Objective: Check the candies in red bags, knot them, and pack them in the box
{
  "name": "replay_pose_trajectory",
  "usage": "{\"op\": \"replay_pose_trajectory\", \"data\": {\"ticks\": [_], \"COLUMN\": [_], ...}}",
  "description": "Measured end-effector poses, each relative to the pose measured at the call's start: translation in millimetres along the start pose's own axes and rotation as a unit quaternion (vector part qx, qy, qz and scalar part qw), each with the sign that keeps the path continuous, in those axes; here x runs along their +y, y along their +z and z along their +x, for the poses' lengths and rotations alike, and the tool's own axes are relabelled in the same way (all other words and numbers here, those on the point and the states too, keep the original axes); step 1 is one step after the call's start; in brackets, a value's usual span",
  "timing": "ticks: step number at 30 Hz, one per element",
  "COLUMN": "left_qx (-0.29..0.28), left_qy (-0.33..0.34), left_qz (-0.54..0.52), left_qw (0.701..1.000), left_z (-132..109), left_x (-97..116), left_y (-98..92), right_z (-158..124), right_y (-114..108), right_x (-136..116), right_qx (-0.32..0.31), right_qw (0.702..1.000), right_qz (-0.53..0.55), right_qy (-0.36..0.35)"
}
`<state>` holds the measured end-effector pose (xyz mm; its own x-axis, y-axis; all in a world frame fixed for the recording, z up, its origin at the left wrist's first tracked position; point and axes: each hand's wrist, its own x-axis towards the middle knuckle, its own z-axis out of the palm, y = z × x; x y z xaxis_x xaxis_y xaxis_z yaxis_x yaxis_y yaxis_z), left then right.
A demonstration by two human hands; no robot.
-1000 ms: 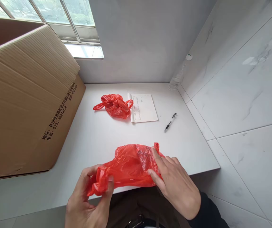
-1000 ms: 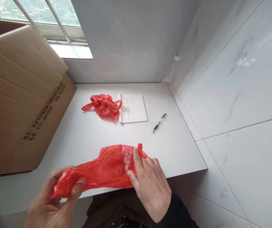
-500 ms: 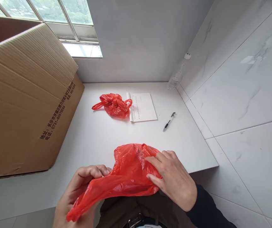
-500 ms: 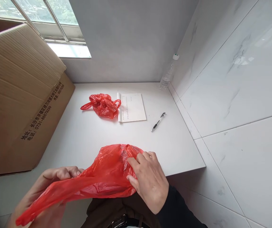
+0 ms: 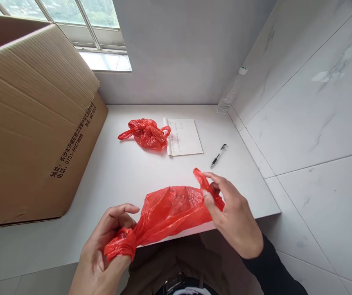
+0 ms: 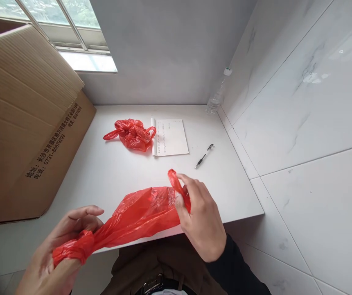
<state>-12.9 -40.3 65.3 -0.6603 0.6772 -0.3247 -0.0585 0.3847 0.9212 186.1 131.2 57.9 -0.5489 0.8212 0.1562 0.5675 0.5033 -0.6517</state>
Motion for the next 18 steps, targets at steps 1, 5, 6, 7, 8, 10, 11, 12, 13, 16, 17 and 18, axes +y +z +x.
{"op": "replay_pose_trajectory", "data": {"ticks": [1,5,6,7,8,10,11,12,13,16,17,18], "left_qx": [0.001,-0.015,-0.010,0.003,0.025,0.068,0.079,0.082,0.083,0.094,0.103,0.112], "left_qy": [-0.010,-0.044,-0.054,-0.066,-0.078,-0.093,-0.092,-0.085,-0.076,-0.070,-0.068,-0.069], "left_qz": [-0.003,-0.089,-0.121,-0.152,-0.180,-0.226,-0.246,-0.262,-0.274,-0.291,-0.281,-0.271], "left_qw": [1.000,0.995,0.991,0.986,0.980,0.967,0.962,0.958,0.955,0.950,0.952,0.953], "left_z": [0.7,3.9,3.6,2.6,1.2,-1.9,-3.1,-3.7,-3.9,-2.5,-1.8,-1.1], "left_x": [0.3,2.5,3.6,4.8,6.0,7.9,8.4,8.7,8.9,10.3,11.4,12.9], "left_y": [-1.4,-7.7,-8.3,-8.3,-7.7,-5.1,-3.5,-1.8,0.0,6.1,8.7,11.4], "right_z": [-1.0,-11.9,-15.5,-19.0,-22.3,-27.8,-30.1,-32.1,-33.9,-38.2,-39.0,-39.3], "right_y": [-4.1,-14.2,-15.4,-16.4,-17.2,-18.8,-19.7,-20.6,-21.3,-20.7,-18.7,-15.6], "right_x": [-2.2,-7.6,-7.6,-7.2,-6.6,-6.3,-7.4,-9.8,-13.7,-31.3,-37.2,-41.9], "right_qx": [0.028,0.074,0.075,0.074,0.073,0.071,0.078,0.096,0.128,0.223,0.201,0.145], "right_qw": [0.999,0.993,0.992,0.991,0.991,0.992,0.992,0.991,0.988,0.958,0.954,0.957], "right_qz": [0.023,0.084,0.092,0.097,0.100,0.098,0.094,0.090,0.090,0.129,0.138,0.134], "right_qy": [0.011,0.048,0.051,0.050,0.048,0.040,0.032,0.019,-0.001,-0.127,-0.173,-0.211]}}
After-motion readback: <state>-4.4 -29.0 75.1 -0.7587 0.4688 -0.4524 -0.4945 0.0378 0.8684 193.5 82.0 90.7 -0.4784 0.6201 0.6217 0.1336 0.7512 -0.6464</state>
